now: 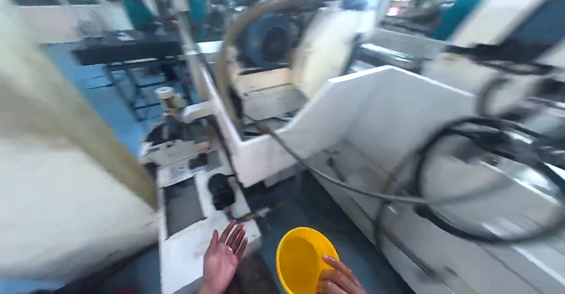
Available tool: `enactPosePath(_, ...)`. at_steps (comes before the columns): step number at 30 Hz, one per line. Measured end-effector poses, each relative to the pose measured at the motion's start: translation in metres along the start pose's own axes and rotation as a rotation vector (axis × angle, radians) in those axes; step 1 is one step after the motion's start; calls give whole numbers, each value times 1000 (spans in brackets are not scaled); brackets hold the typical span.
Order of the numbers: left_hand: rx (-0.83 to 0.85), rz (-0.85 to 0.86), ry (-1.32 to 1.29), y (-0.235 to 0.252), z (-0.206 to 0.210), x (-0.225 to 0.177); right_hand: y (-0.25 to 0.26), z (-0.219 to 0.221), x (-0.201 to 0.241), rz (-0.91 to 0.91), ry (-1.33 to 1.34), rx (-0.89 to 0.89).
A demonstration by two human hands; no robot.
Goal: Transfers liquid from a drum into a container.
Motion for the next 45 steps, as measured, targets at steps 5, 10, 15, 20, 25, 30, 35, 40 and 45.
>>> enactPosePath(5, 263, -347, 174, -77, 173, 180, -176, -127, 49, 353, -333, -155)
enactPosePath(10, 679, -764, 377, -162, 293, 371, -325, -218, 106, 681, -636, -356)
enactPosePath(15, 890, -1049, 644, -276, 352, 541, -460, -280, 166, 1009, -950, -539)
enactPosePath(20, 1198, -1133, 841, -385, 397, 709, -605, -342, 213, 1314, -1090, -562)
enactPosePath(25, 1298, -1220, 1001, -489, 436, 879, -730, -429, 250, 1558, -1098, -641)
enactPosePath(30, 1547, -1232, 1083, -611, 493, 993, -811, -510, 298, 1692, -1292, -668)
enactPosePath(35, 2008, -1032, 1091, -724, 549, 1111, -918, -570, 333, 1783, -1418, -702)
enactPosePath(40, 2497, -768, 1457, -832, 577, 1246, -1042, -637, 358, 1715, -1456, -684)
enactPosePath(45, 2618, -495, 1659, -932, 635, 1348, -1160, -735, 388, 1593, -1368, -771)
Point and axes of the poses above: each hand's wrist, its own y-axis towards the middle knuckle, its own z-axis out of the palm, x = y × z, the point moved 7 cm from there along y, towards the middle knuckle, and after that the axes turned 2 degrees about -z, right-handed, at the moved point
